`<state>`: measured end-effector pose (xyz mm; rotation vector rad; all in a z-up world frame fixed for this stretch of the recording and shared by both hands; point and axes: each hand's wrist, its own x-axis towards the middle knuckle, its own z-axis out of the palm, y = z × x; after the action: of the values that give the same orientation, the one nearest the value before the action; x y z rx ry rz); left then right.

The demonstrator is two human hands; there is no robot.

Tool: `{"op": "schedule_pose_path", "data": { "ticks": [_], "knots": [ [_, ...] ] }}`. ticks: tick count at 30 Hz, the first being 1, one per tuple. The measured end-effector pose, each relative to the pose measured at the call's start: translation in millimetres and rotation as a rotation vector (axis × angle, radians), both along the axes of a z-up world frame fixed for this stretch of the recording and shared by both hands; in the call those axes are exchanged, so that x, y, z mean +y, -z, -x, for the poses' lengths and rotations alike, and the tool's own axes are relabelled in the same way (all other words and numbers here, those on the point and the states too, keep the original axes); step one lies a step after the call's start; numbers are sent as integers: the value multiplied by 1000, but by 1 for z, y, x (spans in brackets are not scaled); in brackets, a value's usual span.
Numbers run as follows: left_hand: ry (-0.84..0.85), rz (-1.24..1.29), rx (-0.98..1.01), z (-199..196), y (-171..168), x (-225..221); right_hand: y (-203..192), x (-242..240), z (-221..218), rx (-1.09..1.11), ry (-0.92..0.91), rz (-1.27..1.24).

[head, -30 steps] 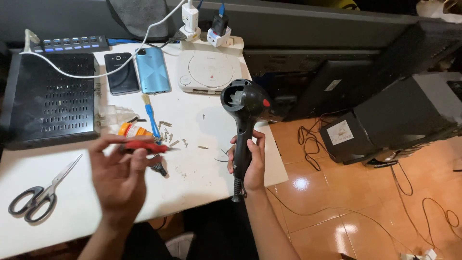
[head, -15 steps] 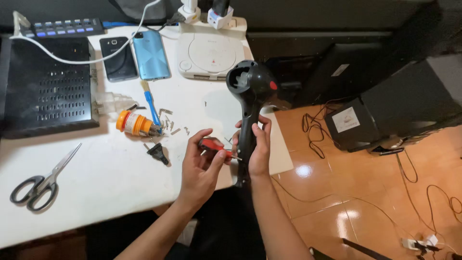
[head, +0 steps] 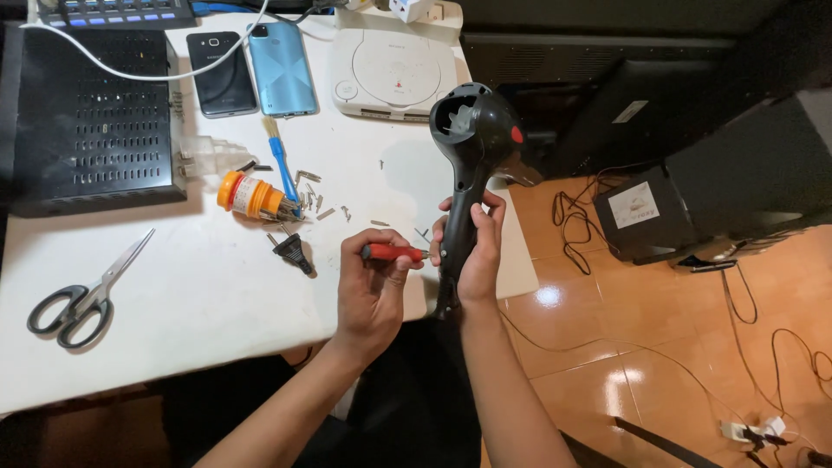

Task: Disassembling a hair dryer using a screwdriver to access internal components for repair.

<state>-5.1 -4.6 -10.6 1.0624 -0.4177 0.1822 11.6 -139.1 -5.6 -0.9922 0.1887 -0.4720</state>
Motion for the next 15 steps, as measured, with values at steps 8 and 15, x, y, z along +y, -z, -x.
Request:
{"op": "schedule_pose_path", "data": {
  "ticks": [8, 15],
  "knots": [
    [24, -44, 4, -1, -6, 2, -2, 2, 1, 19, -3, 59],
    [90, -83, 55, -5, -5, 3, 0, 1, 1, 17, 6, 45]
  ]
}}
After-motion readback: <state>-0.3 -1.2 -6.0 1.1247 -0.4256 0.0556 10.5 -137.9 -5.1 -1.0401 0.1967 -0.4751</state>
